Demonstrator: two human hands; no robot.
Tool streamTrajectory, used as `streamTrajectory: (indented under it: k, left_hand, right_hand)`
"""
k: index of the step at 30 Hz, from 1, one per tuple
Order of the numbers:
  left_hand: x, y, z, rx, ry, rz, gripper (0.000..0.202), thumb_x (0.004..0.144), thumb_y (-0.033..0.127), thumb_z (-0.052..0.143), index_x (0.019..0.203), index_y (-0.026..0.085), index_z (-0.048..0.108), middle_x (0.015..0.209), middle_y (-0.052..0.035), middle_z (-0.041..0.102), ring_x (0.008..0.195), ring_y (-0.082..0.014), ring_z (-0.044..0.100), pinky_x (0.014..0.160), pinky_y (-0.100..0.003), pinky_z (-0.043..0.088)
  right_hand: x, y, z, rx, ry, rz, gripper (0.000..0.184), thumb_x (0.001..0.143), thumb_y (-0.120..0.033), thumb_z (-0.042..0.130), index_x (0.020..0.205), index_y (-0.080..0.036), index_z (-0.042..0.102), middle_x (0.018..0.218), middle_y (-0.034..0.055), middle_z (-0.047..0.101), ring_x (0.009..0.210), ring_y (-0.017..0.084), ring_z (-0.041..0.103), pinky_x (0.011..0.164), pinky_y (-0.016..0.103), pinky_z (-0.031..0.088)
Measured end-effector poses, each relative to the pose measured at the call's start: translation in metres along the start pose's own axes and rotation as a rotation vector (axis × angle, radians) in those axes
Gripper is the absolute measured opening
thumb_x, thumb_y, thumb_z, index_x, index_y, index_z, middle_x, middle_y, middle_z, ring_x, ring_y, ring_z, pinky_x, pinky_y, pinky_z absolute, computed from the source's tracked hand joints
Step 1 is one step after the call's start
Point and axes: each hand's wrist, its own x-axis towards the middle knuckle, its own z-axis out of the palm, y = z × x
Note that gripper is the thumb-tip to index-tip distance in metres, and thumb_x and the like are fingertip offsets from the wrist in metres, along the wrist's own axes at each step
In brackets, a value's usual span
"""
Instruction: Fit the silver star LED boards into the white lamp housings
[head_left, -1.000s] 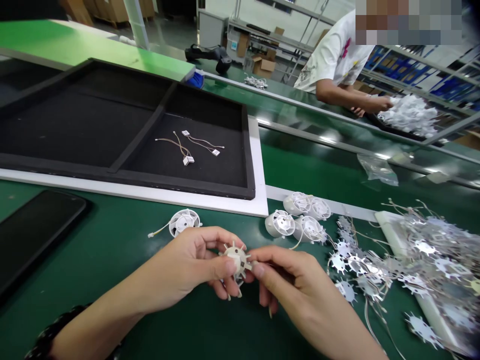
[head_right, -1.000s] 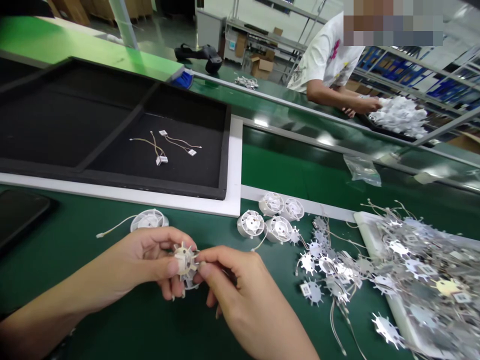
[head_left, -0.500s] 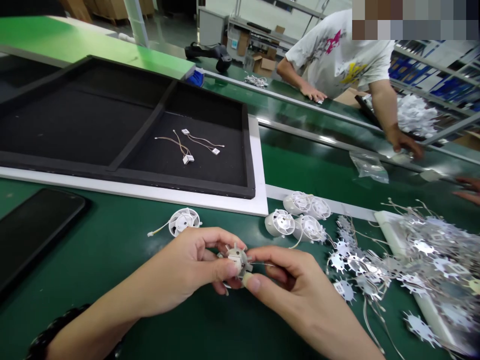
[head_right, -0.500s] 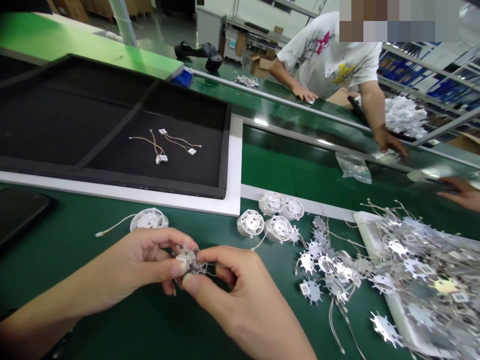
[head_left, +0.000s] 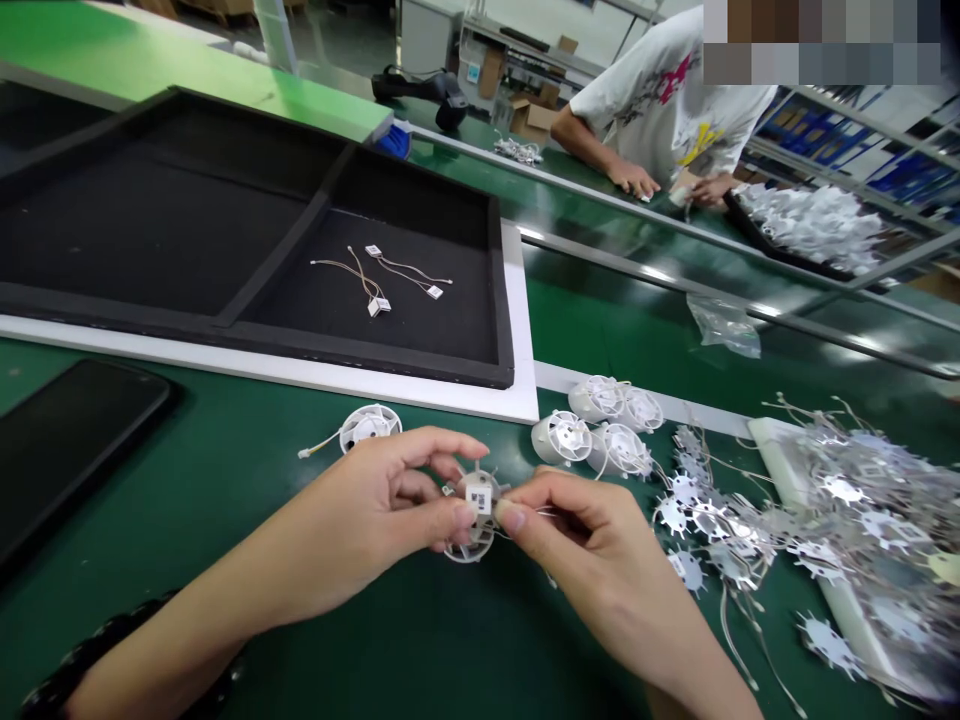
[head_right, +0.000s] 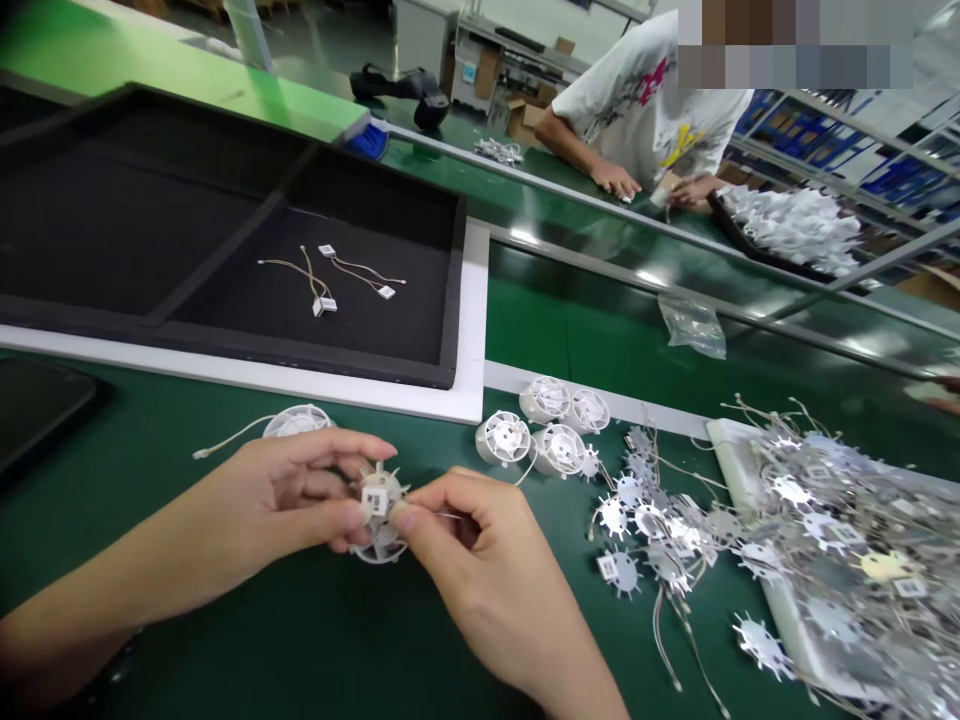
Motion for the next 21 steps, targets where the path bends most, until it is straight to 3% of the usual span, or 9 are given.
streamTrajectory:
  k: [3, 6, 8, 11, 15, 21]
  left_hand:
    - [-0.008, 0.0, -0.004, 0.361, 0.027, 0.137, 0.04, 0.094, 0.039, 0.072, 0.134, 0.036, 0.063, 0.111, 0.0025, 0.071, 0.089, -0.0158, 0.072, 0.082, -0.027, 0.061]
    - [-0.011, -0.003, -0.005, 0.693, -0.037, 0.318, 0.051, 0.098, 0.033, 0.069, 0.144, 0.043, 0.051, 0.134, 0.0027, 0.064, 0.108, -0.0199, 0.068, 0.09, -0.03, 0.057]
    - [-0.009, -0.005, -0.004, 0.826, -0.079, 0.426, 0.049, 0.098, 0.027, 0.069, 0.142, 0.038, 0.051, 0.138, 0.0009, 0.062, 0.115, -0.0228, 0.066, 0.092, -0.032, 0.055]
    - [-0.004, -0.01, -0.002, 0.935, -0.099, 0.521, 0.035, 0.097, 0.024, 0.071, 0.129, 0.026, 0.059, 0.13, -0.0041, 0.065, 0.112, -0.0256, 0.067, 0.092, -0.034, 0.054]
    - [-0.004, -0.013, -0.003, 1.015, -0.071, 0.538, 0.027, 0.098, 0.027, 0.069, 0.124, 0.021, 0.063, 0.149, -0.0124, 0.054, 0.129, -0.033, 0.06, 0.103, -0.041, 0.052]
    - [-0.005, -0.013, -0.006, 1.051, -0.1, 0.438, 0.032, 0.099, 0.028, 0.068, 0.129, 0.019, 0.063, 0.155, -0.0124, 0.051, 0.136, -0.034, 0.056, 0.109, -0.045, 0.05]
  right_hand:
    - [-0.003, 0.006, -0.004, 0.002, 0.018, 0.032, 0.033, 0.092, -0.047, 0.068, 0.076, -0.019, 0.075, 0.065, -0.0005, 0.055, 0.056, 0.011, 0.042, 0.048, 0.023, 0.033]
    - [-0.007, 0.015, -0.006, 0.034, -0.01, 0.079, 0.034, 0.091, -0.049, 0.07, 0.076, -0.019, 0.074, 0.065, -0.0008, 0.053, 0.058, 0.012, 0.039, 0.049, 0.024, 0.031]
    - [-0.009, 0.021, -0.005, 0.056, -0.038, 0.103, 0.035, 0.091, -0.051, 0.069, 0.075, -0.019, 0.073, 0.065, -0.0008, 0.051, 0.06, 0.012, 0.039, 0.051, 0.025, 0.03]
    - [-0.011, 0.024, -0.002, 0.058, -0.069, 0.134, 0.037, 0.093, -0.052, 0.067, 0.077, -0.019, 0.074, 0.068, 0.0003, 0.053, 0.063, 0.013, 0.041, 0.053, 0.026, 0.032]
    - [-0.012, 0.025, 0.005, 0.039, -0.007, 0.188, 0.035, 0.093, -0.052, 0.067, 0.082, -0.02, 0.072, 0.073, 0.0012, 0.06, 0.065, 0.015, 0.046, 0.057, 0.027, 0.036]
    - [-0.01, 0.027, 0.012, -0.043, 0.024, 0.215, 0.035, 0.094, -0.052, 0.063, 0.079, -0.02, 0.066, 0.069, -0.0009, 0.055, 0.062, 0.014, 0.045, 0.056, 0.027, 0.035]
